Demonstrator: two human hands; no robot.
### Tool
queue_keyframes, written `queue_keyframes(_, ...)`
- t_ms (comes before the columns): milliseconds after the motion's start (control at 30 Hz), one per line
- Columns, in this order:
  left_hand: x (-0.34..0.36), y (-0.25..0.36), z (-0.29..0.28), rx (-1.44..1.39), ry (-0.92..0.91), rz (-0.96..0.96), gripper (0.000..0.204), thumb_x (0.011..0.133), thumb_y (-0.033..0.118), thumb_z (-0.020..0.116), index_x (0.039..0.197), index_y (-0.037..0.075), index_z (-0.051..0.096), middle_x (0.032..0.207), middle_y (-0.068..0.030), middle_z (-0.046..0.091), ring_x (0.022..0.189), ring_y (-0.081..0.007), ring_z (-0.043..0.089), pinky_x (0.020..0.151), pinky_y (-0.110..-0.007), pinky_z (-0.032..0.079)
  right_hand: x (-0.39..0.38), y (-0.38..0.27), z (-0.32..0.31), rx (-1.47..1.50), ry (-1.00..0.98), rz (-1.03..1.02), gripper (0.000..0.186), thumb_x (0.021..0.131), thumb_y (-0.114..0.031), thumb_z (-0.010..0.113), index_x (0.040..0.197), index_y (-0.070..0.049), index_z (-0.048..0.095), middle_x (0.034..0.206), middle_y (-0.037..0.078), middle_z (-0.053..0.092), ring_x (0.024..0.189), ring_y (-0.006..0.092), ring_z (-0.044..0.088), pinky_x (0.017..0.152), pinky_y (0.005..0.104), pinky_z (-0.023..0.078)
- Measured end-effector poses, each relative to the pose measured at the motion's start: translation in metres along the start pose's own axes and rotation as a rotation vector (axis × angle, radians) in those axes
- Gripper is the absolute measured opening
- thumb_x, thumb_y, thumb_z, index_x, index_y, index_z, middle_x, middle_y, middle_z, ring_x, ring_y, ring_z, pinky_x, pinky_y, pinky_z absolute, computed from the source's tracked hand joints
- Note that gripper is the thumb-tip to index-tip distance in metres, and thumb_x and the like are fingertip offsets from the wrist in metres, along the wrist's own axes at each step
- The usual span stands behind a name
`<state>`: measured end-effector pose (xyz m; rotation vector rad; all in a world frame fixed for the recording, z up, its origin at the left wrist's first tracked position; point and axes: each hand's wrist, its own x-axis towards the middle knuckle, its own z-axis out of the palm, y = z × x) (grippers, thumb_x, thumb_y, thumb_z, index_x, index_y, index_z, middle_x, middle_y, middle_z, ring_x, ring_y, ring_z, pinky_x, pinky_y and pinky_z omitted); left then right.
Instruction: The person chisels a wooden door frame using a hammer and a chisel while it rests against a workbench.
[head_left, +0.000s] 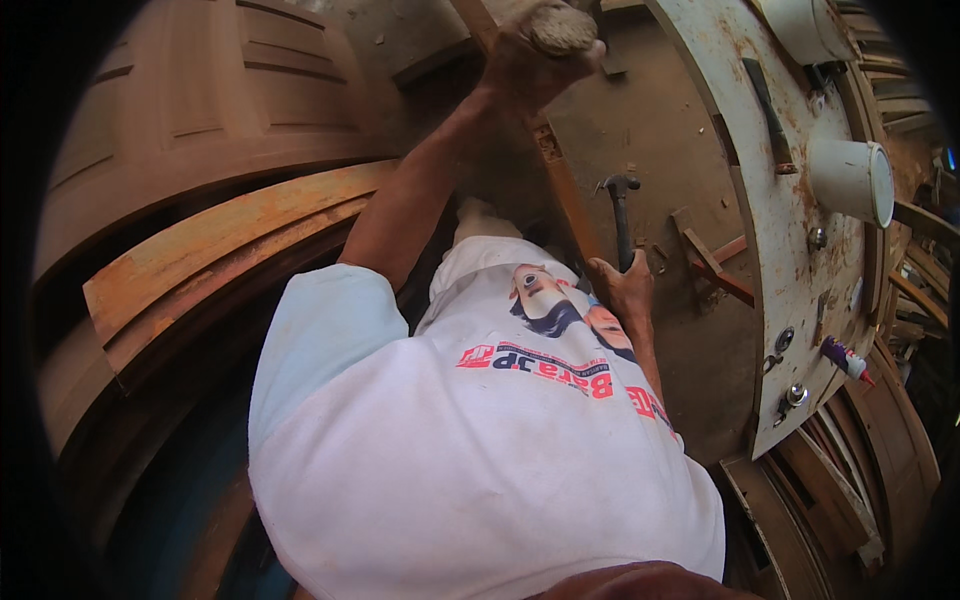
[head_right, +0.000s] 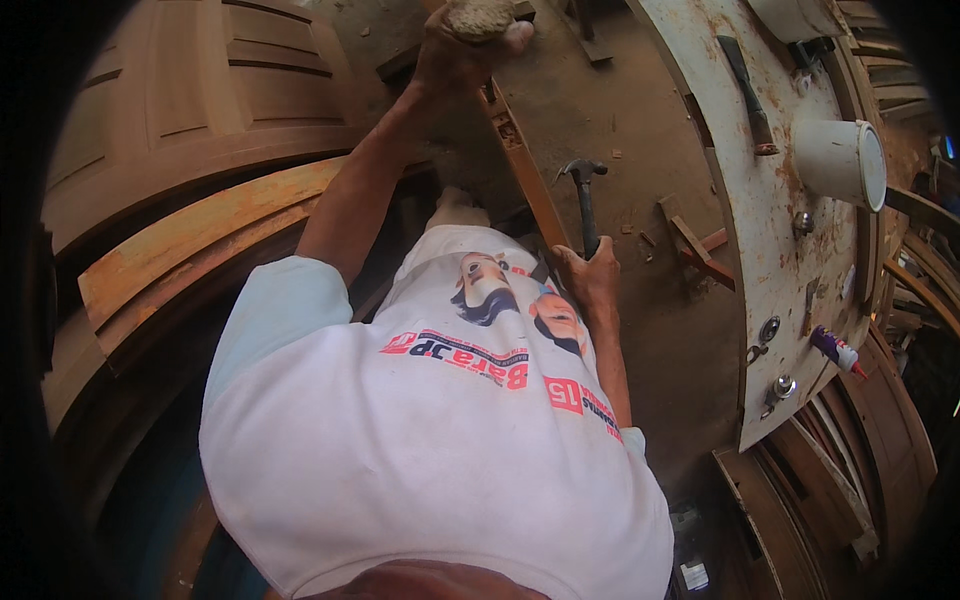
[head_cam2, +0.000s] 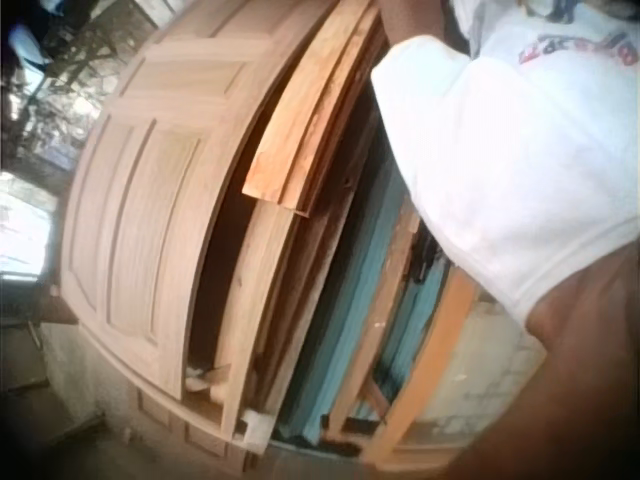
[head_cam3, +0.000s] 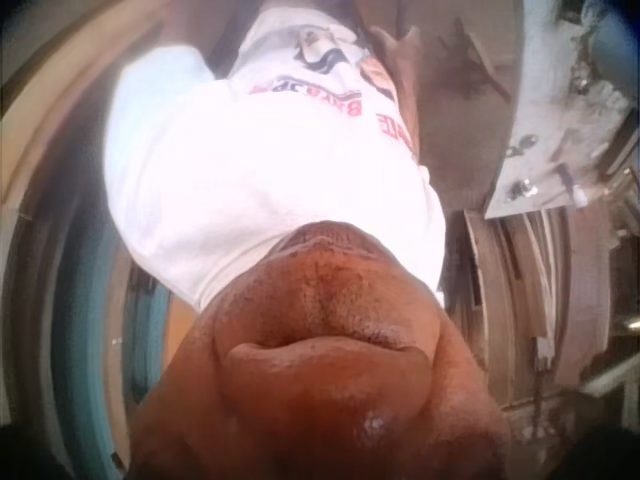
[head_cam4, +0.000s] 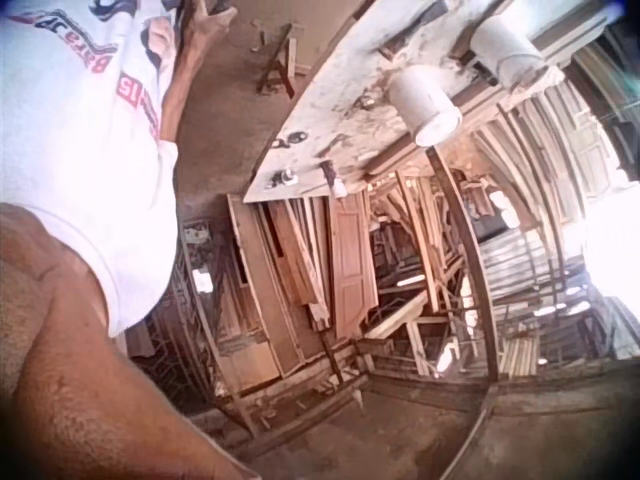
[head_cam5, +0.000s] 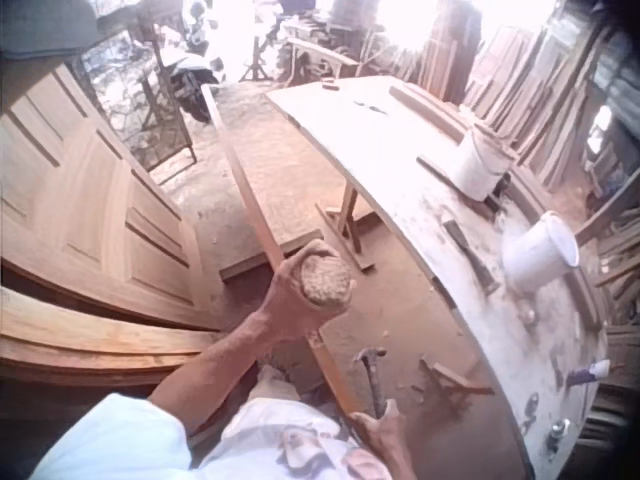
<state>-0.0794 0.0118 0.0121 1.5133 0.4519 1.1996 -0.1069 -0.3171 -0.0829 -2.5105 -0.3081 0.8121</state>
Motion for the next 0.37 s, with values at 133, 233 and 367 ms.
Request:
queue_keyframes(133,0.039,0.017,-0.026,-0.35,-0.225,-0.021,0.014,0.092,0.01,0.068,0.08,0.008,0.061,0.068,0.0012,0.06,0.057,-0.0081,0.056,0.053,-0.024,0.047,0.01,0.026,0.007,0.091,-0.01,-0.011,0.061,0.078,-0.043,0.09,0.095,0.004,0.054,0.086,0.033,0.069,0.088,0.0486,0.072,0.07,0.0482,0.054)
queue_keyframes(233,0.052,0.001,-0.031,-0.222,0.064,-0.104,0.019,0.094,0.015,0.069,0.078,0.009,0.061,0.063,0.0007,0.057,0.053,-0.0088,0.054,0.051,-0.026,0.047,0.019,0.036,0.008,0.126,-0.037,-0.012,0.065,0.077,-0.047,0.09,0.096,0.004,0.056,0.089,0.033,0.069,0.086,0.0461,0.072,0.071,0.0477,0.055)
queue_keyframes(367,0.069,-0.06,-0.041,-0.146,0.069,-0.078,0.019,0.094,0.017,0.072,0.08,0.009,0.062,0.065,0.0007,0.059,0.053,-0.01,0.056,0.05,-0.026,0.048,0.023,0.039,0.0,0.146,-0.064,-0.013,0.064,0.077,-0.049,0.09,0.1,0.002,0.058,0.093,0.032,0.07,0.089,0.0392,0.074,0.073,0.0473,0.055)
